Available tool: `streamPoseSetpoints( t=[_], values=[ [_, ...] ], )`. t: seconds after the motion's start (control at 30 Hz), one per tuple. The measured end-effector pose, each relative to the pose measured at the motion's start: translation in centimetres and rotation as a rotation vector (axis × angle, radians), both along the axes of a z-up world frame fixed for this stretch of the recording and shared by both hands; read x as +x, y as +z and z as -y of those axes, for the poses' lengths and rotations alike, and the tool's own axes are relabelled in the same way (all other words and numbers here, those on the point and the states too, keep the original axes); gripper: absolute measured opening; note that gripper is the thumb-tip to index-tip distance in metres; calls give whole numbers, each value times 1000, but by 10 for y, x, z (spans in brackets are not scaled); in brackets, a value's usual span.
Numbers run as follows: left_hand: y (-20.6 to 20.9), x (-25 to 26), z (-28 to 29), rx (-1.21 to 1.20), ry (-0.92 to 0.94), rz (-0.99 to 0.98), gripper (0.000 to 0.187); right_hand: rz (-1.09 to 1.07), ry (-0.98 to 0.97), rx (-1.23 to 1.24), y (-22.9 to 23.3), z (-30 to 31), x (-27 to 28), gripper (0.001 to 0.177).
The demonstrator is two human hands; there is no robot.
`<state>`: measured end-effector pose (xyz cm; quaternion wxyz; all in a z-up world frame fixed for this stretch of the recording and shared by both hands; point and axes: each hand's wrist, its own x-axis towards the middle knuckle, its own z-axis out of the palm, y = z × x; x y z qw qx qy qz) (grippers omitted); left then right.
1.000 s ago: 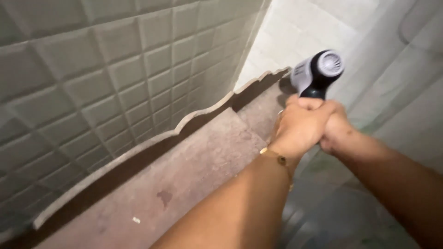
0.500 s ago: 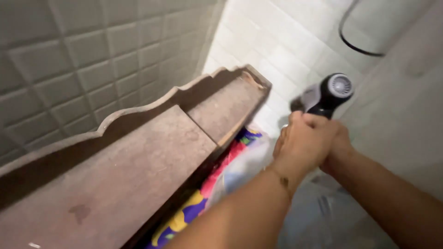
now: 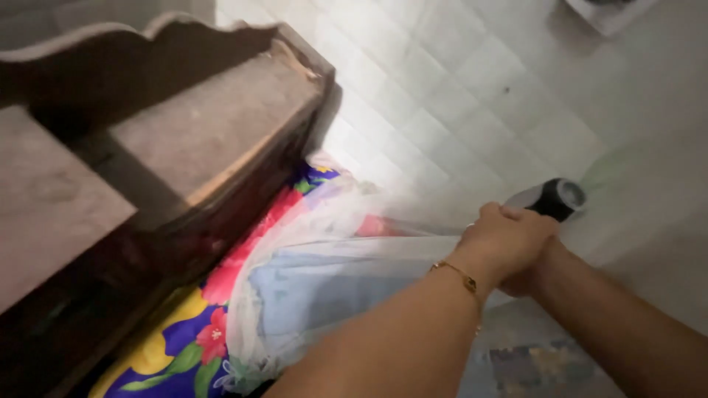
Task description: Using a hairdryer to blow air onto the surface and crevices of a wooden bedroom cabinet.
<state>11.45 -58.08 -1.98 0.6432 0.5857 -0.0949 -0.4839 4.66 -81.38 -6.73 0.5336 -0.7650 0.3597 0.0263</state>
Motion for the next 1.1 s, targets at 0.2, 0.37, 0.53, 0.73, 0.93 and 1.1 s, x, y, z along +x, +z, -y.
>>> streamPoseSetpoints(
  t=[0.2,0.37,0.53,0.73,0.93,1.1],
  values=[
    [-28,-16,-5,82,-156,208,103,-114,-78,72,26,-48,-16,27],
    [-32,-1,-32,-96,116,-121,121,-28,-265,350,37,-116,19,18],
    [11,29,-60,-62,233,-113,123,-8,-72,271,32,-153,62,24],
    [35,37,-93,154,457,-6,112,146,201,400,32,-182,99,13],
    [28,41,-111,296,755,97,106,331,642,305,10,-195,133,8],
    [19,48,-123,290,957,80,104,265,702,221,10,-227,153,9]
  ],
)
